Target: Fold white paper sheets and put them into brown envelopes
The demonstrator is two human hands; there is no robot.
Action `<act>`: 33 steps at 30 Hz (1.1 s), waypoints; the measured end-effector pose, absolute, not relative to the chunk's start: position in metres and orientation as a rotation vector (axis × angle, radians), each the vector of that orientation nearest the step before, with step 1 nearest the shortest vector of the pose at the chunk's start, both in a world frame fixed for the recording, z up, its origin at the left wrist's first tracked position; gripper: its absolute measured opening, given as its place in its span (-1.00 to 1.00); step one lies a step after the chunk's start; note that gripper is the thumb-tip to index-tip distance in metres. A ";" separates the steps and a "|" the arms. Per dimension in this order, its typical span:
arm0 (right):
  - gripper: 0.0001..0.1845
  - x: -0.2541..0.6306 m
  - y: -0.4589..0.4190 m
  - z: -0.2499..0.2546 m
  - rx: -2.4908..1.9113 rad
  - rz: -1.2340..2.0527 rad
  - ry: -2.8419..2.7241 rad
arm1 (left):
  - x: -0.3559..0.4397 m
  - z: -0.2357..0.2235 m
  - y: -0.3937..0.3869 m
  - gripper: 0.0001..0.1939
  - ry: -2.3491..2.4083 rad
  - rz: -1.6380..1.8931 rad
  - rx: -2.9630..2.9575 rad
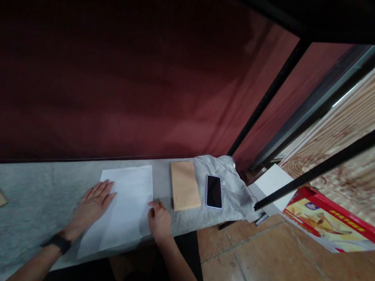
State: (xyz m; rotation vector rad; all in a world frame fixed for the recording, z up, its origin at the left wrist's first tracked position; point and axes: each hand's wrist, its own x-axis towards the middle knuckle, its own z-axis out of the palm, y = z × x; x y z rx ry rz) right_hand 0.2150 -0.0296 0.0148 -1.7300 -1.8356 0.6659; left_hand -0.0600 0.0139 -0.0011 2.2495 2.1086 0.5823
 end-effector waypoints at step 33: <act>-0.72 0.243 -0.050 0.032 -1.336 1.305 -1.220 | -0.069 0.025 -0.083 -0.56 1.817 0.974 1.638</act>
